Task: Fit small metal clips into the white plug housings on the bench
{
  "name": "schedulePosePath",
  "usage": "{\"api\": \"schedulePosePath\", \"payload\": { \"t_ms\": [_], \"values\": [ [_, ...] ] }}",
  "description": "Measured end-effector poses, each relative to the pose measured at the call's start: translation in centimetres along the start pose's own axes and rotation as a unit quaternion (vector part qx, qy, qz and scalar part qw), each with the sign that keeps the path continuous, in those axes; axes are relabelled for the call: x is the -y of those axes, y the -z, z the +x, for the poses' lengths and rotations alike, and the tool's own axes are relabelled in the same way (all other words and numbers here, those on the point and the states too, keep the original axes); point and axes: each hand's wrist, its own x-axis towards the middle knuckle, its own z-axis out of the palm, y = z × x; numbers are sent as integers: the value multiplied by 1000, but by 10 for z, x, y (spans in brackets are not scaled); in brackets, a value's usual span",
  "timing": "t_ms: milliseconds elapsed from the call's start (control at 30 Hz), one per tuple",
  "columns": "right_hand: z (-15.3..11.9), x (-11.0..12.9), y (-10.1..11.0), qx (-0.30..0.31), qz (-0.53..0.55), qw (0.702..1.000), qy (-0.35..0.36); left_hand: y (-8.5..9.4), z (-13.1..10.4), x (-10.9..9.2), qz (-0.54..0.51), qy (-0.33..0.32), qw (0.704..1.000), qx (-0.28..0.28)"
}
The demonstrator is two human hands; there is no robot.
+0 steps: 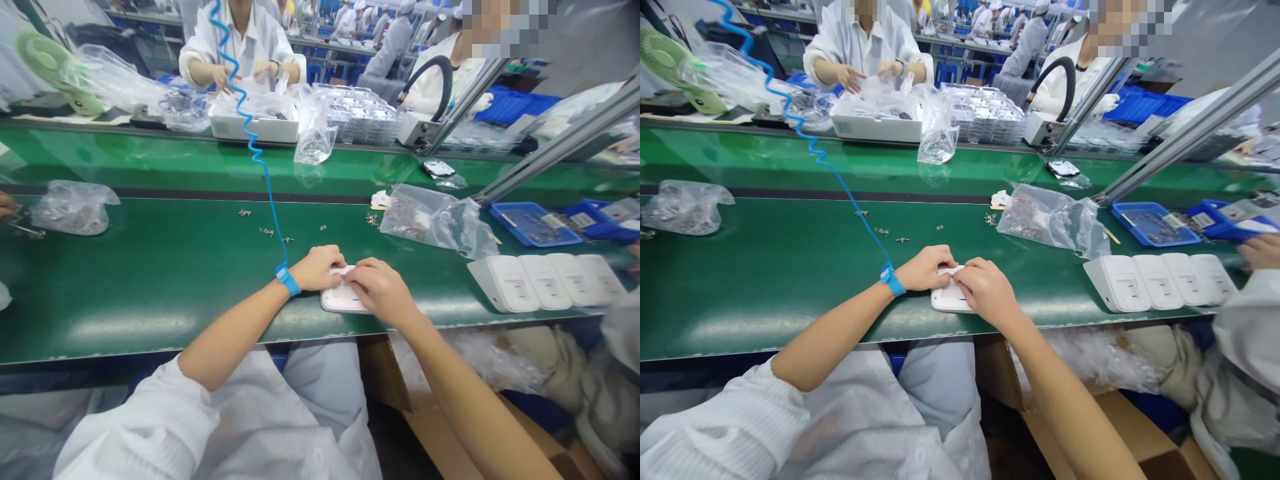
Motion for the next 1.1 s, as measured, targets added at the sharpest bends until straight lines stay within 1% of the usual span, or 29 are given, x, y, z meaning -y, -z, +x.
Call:
{"api": "schedulePosePath", "payload": {
  "t_ms": [133, 200, 267, 333, 367, 433, 467, 533, 600, 667, 733, 800, 867, 933, 1000, 1100],
  "values": [
    [-2, 3, 0, -91, 83, 990, -62, 2, -3, -9, 54, 15, 998, 11],
    [2, 1, 3, -96, 141, 981, -94, 3, -14, -16, 87, 29, 996, 11],
    [13, -2, 6, -70, 233, 962, -123, 3, -35, -26, 115, 66, 991, -7],
    [33, -5, 5, -42, 300, 945, -126, -1, -64, -36, 124, 140, 981, -54],
    [46, -6, 2, -33, 307, 945, -112, -4, -80, -41, 125, 184, 971, -90],
    [75, -4, -10, -13, 268, 961, -70, -9, -111, -48, 117, 273, 939, -174],
    [90, -2, -19, 5, 238, 970, -47, -10, -124, -50, 105, 306, 923, -208],
    [118, 2, -40, 50, 193, 980, -15, -10, -145, -50, 76, 339, 903, -254],
    [139, 6, -61, 81, 177, 981, -1, -2, -154, -44, 59, 334, 898, -280],
    [149, 7, -77, 86, 180, 980, 4, 13, -151, -32, 73, 307, 899, -303],
    [150, 5, -86, 78, 184, 980, 5, 33, -135, -13, 115, 266, 906, -308],
    [146, 2, -89, 56, 189, 980, -2, 52, -110, 8, 156, 217, 924, -272],
    [140, 0, -88, 26, 194, 980, -13, 65, -82, 29, 156, 182, 942, -233],
    [134, -1, -86, -5, 200, 979, -24, 69, -56, 44, 138, 157, 955, -210],
    [131, 0, -84, -33, 208, 977, -31, 66, -40, 53, 112, 137, 964, -199],
    [130, 1, -81, -55, 226, 972, -37, 62, -35, 62, 62, 127, 969, -202]
  ]
}}
